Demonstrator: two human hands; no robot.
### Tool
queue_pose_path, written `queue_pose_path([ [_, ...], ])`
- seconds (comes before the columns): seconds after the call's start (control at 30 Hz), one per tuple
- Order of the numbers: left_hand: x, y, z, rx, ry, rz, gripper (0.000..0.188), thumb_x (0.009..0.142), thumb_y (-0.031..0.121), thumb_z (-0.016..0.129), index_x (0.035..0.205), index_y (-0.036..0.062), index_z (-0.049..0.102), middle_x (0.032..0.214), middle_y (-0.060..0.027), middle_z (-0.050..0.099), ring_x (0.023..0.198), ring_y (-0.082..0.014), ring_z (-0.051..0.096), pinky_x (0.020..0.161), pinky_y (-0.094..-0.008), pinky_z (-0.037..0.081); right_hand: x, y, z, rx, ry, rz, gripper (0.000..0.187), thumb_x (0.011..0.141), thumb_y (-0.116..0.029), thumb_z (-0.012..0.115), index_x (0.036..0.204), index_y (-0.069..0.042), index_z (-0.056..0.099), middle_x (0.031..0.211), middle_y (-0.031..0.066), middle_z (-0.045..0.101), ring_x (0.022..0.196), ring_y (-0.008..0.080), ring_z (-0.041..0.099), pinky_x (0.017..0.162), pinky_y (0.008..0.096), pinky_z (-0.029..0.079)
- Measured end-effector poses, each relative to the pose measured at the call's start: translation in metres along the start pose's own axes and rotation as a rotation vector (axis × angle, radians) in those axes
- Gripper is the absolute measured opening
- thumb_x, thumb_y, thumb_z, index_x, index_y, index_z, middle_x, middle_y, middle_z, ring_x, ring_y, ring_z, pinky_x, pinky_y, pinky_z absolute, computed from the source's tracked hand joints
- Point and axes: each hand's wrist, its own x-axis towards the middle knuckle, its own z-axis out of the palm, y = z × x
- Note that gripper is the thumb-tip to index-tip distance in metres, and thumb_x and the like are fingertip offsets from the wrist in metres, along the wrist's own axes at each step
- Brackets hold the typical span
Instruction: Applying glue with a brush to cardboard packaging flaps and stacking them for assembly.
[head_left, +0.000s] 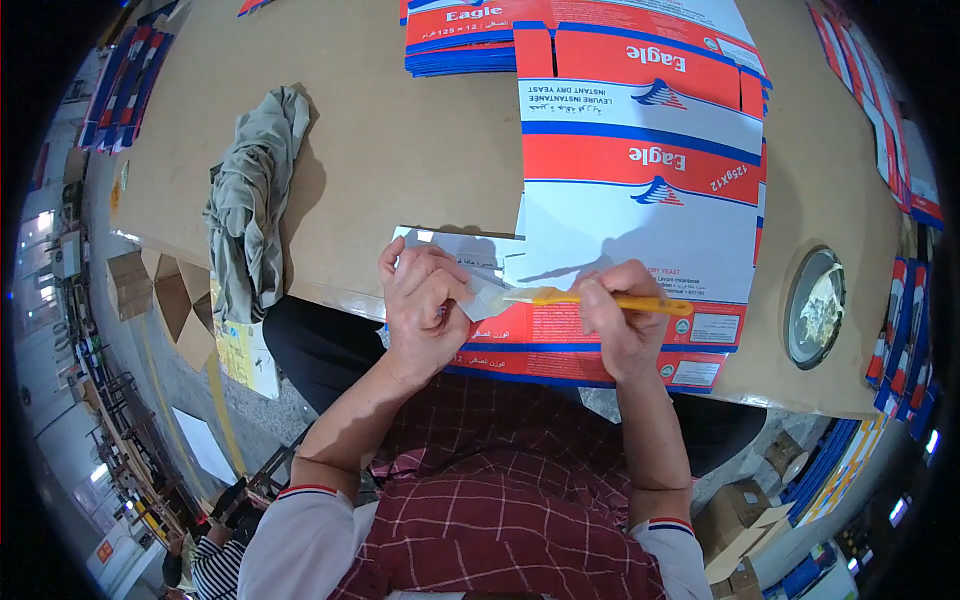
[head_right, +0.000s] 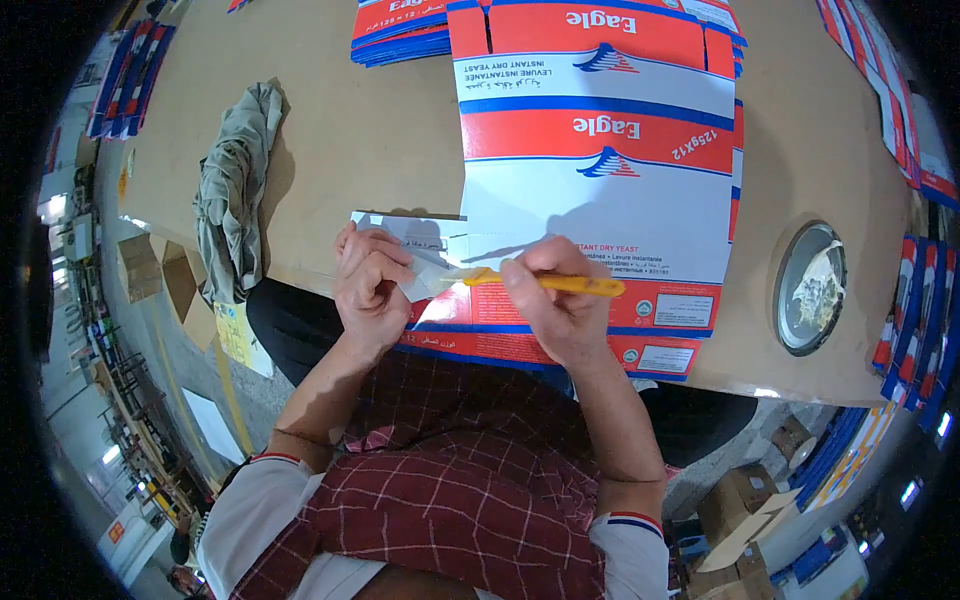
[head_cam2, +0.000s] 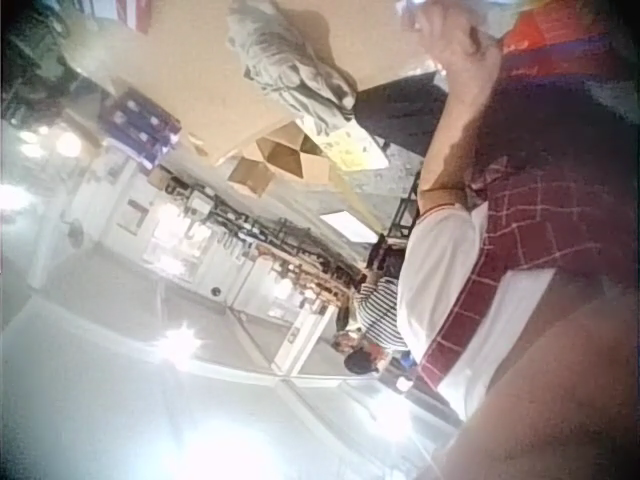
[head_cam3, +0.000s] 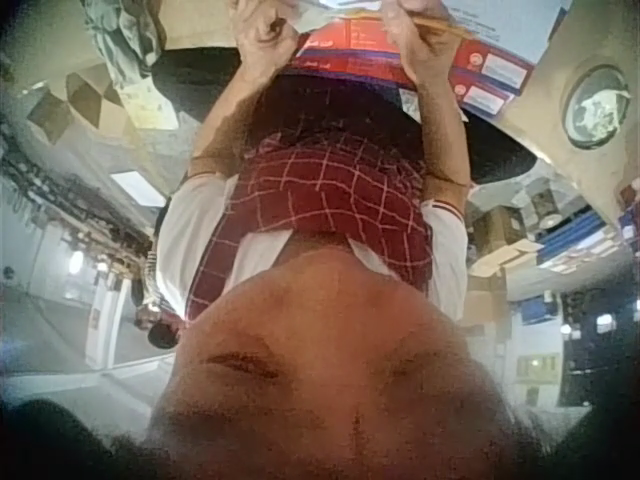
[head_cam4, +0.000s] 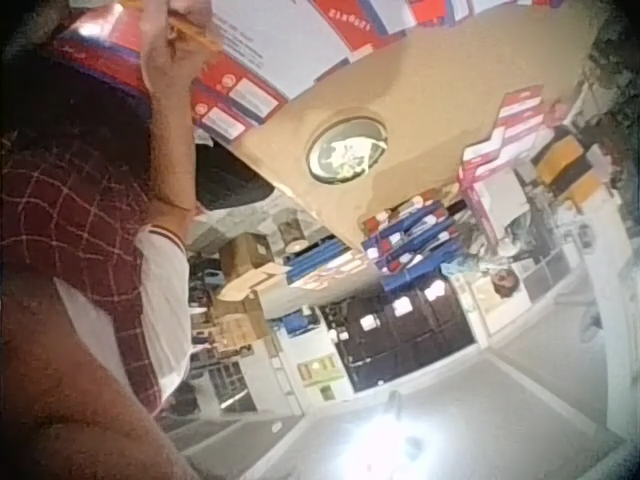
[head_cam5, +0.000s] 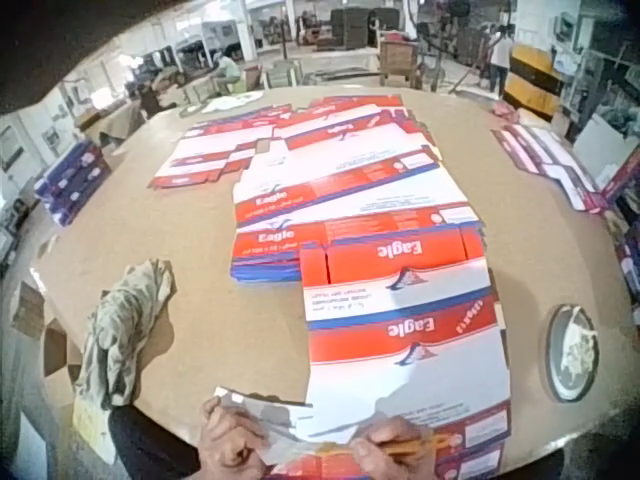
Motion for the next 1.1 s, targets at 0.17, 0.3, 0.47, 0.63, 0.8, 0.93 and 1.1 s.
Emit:
queue_pose_path([
  [0.17,0.001,0.001,-0.001,0.01,0.005,0.002,0.021,0.057,-0.011,0.055,0.062,0.0084,0.05,0.071,-0.0031,0.054,0.08,-0.0221,0.055,0.095,-0.0441,0.029,0.001,-0.002,-0.003,-0.087,-0.111,-0.058,0.014,0.079,-0.003,0.06,0.071,-0.007,0.049,0.06,-0.0002,0.05,0.051,0.0056,0.045,0.046,0.0216,0.035],
  [0.3,0.001,0.002,0.003,-0.008,-0.002,0.002,0.021,0.057,-0.011,0.056,0.063,0.0084,0.05,0.072,-0.003,0.054,0.081,-0.0222,0.055,0.095,-0.0439,0.029,0.0,0.003,-0.004,-0.053,-0.052,-0.155,0.014,0.076,-0.002,0.06,0.071,-0.008,0.048,0.06,0.0024,0.052,0.051,0.0086,0.05,0.046,0.0222,0.038],
  [0.47,-0.003,-0.001,-0.001,-0.013,0.01,-0.006,0.021,0.058,-0.011,0.057,0.063,0.0082,0.05,0.073,-0.0034,0.054,0.081,-0.0221,0.055,0.095,-0.0439,0.028,-0.001,0.0,0.002,-0.265,-0.148,-0.261,0.014,0.073,-0.001,0.06,0.072,-0.008,0.049,0.061,0.0045,0.054,0.053,0.0119,0.055,0.047,0.0242,0.041],
  [0.63,-0.002,-0.002,0.0,-0.009,-0.002,0.005,0.021,0.059,-0.011,0.056,0.064,0.0087,0.05,0.073,-0.0037,0.054,0.082,-0.0219,0.055,0.095,-0.0446,0.028,0.002,0.004,0.002,-0.068,-0.128,-0.291,0.014,0.072,0.0,0.059,0.074,-0.009,0.049,0.06,0.0047,0.054,0.052,0.0131,0.055,0.047,0.0254,0.043],
  [0.8,0.0,-0.004,0.002,-0.008,0.006,0.012,0.021,0.059,-0.011,0.057,0.064,0.0086,0.05,0.072,-0.0037,0.054,0.082,-0.022,0.055,0.095,-0.0449,0.028,0.003,-0.002,-0.001,-0.116,-0.165,-0.235,0.013,0.076,0.002,0.056,0.075,-0.009,0.048,0.06,0.0012,0.05,0.053,0.0105,0.05,0.061,0.0321,0.046],
  [0.93,0.002,-0.004,-0.002,0.006,-0.003,0.052,0.02,0.061,-0.011,0.058,0.071,0.0064,0.053,0.079,-0.007,0.055,0.084,-0.0253,0.055,0.093,-0.0422,0.032,0.006,-0.006,-0.007,0.341,0.217,-0.042,0.015,0.082,-0.002,0.05,0.072,-0.01,0.044,0.056,-0.0004,0.044,0.046,0.0083,0.038,0.058,0.0281,0.04],
  [1.1,-0.003,0.01,-0.007,-0.021,0.076,0.03,0.03,0.067,-0.004,0.06,0.096,0.0033,0.055,0.105,-0.0185,0.048,0.099,-0.0339,0.049,0.085,-0.0412,0.041,0.008,-0.006,-0.019,0.816,0.455,0.108,0.008,0.088,-0.014,0.048,0.081,-0.012,0.045,0.069,-0.0016,0.047,0.063,0.0067,0.045,0.07,0.0277,0.042],
])
